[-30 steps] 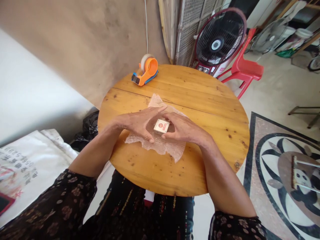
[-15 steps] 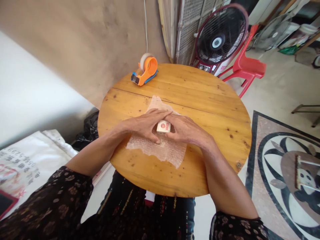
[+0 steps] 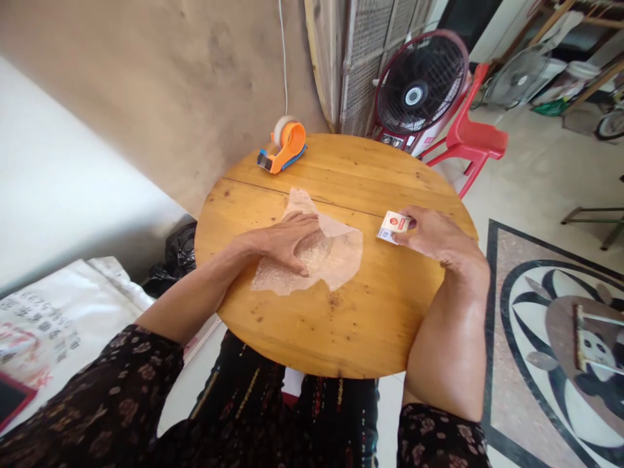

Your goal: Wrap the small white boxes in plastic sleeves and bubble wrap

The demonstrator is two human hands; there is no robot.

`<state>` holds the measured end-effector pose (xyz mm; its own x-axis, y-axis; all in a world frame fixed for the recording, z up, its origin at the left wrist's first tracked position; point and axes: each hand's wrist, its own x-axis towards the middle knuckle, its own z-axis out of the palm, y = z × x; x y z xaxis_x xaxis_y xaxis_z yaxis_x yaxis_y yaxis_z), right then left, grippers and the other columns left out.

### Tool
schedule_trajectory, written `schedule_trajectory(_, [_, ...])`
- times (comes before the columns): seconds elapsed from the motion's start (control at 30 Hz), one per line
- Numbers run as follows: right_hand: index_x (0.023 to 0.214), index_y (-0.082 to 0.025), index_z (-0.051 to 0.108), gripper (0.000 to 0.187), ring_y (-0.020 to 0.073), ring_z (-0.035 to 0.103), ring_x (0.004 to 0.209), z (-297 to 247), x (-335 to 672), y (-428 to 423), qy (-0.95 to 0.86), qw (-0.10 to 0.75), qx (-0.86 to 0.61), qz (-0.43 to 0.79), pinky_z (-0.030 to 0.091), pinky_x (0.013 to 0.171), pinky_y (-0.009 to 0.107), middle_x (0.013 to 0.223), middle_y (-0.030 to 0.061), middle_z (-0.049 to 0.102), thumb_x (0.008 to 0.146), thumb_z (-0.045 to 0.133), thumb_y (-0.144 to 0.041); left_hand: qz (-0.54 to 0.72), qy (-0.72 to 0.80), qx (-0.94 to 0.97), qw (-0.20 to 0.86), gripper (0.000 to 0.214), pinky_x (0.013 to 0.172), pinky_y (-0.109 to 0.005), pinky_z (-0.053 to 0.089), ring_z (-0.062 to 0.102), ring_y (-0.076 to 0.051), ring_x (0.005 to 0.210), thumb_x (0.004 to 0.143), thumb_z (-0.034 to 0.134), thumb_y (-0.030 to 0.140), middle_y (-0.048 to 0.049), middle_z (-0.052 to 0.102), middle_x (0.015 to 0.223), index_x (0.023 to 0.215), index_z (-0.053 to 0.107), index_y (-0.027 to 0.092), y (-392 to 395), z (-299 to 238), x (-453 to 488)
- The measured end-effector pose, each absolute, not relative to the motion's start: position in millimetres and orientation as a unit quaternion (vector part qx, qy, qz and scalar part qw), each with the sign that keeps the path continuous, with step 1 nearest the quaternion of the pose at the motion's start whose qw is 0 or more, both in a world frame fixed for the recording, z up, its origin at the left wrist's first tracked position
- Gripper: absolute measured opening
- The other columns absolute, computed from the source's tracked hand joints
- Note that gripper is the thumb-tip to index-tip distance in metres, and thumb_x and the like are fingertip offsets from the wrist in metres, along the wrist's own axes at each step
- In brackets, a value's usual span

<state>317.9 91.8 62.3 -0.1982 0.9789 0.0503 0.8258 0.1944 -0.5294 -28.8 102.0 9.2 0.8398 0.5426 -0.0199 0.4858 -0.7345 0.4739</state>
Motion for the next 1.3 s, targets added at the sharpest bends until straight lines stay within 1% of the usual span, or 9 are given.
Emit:
schedule_trajectory(0.13, [0.097, -0.019, 0.071, 0.026, 0.0250, 0.063, 0.079, 58.1, 313.2, 99.4, -0.744, 0.076, -0.639, 0.181, 0.045, 0.074, 0.041, 0.093, 0.0135, 0.073, 0.073, 0.078, -0.026, 0.068, 0.273, 0.929, 0.239, 0.095, 0.118, -0.057, 0.022, 0.036, -0.041, 0.138, 0.060, 0.076, 0.069, -0.0171, 0.050, 0.142, 0.136, 0.049, 0.019, 102.1, 9.9, -27.5])
schedule_trajectory(0.23, [0.111, -0.019, 0.071, 0.044, 0.0307, 0.064, 0.101, 72.5, 301.6, 86.2, -0.742, 0.184, -0.619, 0.177, 0.048, 0.085, 0.042, 0.117, 0.0175, 0.070, 0.070, 0.084, -0.026, 0.074, 0.273, 0.926, 0.249, 0.093, 0.117, -0.058, 0.021, 0.035, -0.042, 0.137, 0.059, 0.076, 0.068, -0.0174, 0.050, 0.142, 0.134, 0.051, 0.019, 101.9, 9.5, -27.5])
schedule_trajectory(0.33, [0.114, -0.025, 0.072, 0.033, 0.0268, 0.068, 0.100, 93.2, 285.8, 62.4, -0.750, 0.284, -0.541, 0.255, 0.052, 0.089, 0.042, 0.112, 0.0109, 0.074, 0.084, 0.074, -0.039, 0.081, 0.276, 0.924, 0.251, 0.087, 0.116, -0.058, 0.023, 0.038, -0.043, 0.134, 0.058, 0.077, 0.068, -0.0177, 0.052, 0.138, 0.125, 0.056, 0.016, 102.0, 9.3, -27.8])
schedule_trajectory(0.43, [0.109, -0.029, 0.077, 0.024, 0.0237, 0.073, 0.093, 103.9, 262.4, 44.6, -0.839, 0.154, -0.356, 0.382, 0.057, 0.080, 0.036, 0.103, 0.0059, 0.078, 0.089, 0.069, -0.039, 0.083, 0.272, 0.928, 0.242, 0.076, 0.114, -0.054, 0.026, 0.043, -0.041, 0.130, 0.061, 0.077, 0.067, -0.0164, 0.055, 0.129, 0.114, 0.058, 0.015, 102.3, 8.9, -28.3])
schedule_trajectory(0.6, [0.120, -0.026, 0.073, 0.030, 0.0246, 0.069, 0.112, 85.2, 213.2, 42.5, -0.898, 0.023, -0.230, 0.375, 0.053, 0.099, 0.040, 0.121, 0.0064, 0.074, 0.096, 0.056, -0.035, 0.080, 0.267, 0.936, 0.215, 0.079, 0.114, -0.052, 0.027, 0.043, -0.038, 0.131, 0.065, 0.074, 0.068, -0.0160, 0.054, 0.132, 0.120, 0.055, 0.016, 102.4, 8.1, -29.4])
schedule_trajectory(0.77, [0.111, -0.021, 0.071, 0.029, 0.0269, 0.065, 0.112, 52.0, 191.2, 61.6, -0.905, 0.097, -0.323, 0.258, 0.050, 0.100, 0.045, 0.117, 0.0098, 0.072, 0.090, 0.050, -0.019, 0.071, 0.288, 0.927, 0.231, 0.109, 0.119, -0.054, 0.018, 0.032, -0.041, 0.143, 0.063, 0.075, 0.067, -0.0193, 0.042, 0.152, 0.150, 0.033, 0.016, 101.2, 5.3, -29.1])
schedule_trajectory(0.9, [0.112, -0.015, 0.067, 0.035, 0.0310, 0.060, 0.117, 27.9, 195.5, 80.3, -0.894, 0.152, -0.382, 0.177, 0.048, 0.103, 0.049, 0.123, 0.0159, 0.065, 0.082, 0.050, -0.015, 0.080, 0.278, 0.928, 0.233, 0.121, 0.122, -0.054, 0.014, 0.026, -0.039, 0.149, 0.065, 0.074, 0.066, -0.0195, 0.031, 0.161, 0.159, 0.015, 0.018, 101.1, 5.2, -28.9])
schedule_trajectory(1.13, [0.126, -0.013, 0.064, 0.044, 0.0342, 0.058, 0.125, 3.0, 207.5, 94.6, -0.858, 0.172, -0.474, 0.101, 0.046, 0.108, 0.052, 0.133, 0.0191, 0.062, 0.085, 0.051, -0.022, -0.001, 0.326, 0.920, 0.219, 0.117, 0.122, -0.064, 0.003, 0.011, -0.043, 0.154, 0.064, 0.074, 0.072, -0.0176, 0.021, 0.167, 0.158, 0.025, 0.023, 105.8, 7.8, -37.1])
schedule_trajectory(1.3, [0.121, -0.014, 0.068, 0.040, 0.0360, 0.056, 0.129, 2.1, 210.1, 99.9, -0.860, 0.161, -0.478, 0.081, 0.041, 0.112, 0.056, 0.134, 0.0186, 0.064, 0.086, 0.053, -0.026, 0.018, 0.323, 0.926, 0.193, 0.099, 0.121, -0.066, 0.010, 0.019, -0.045, 0.152, 0.072, 0.071, 0.071, -0.0193, 0.029, 0.164, 0.152, 0.042, 0.020, 101.6, 9.8, -38.2])
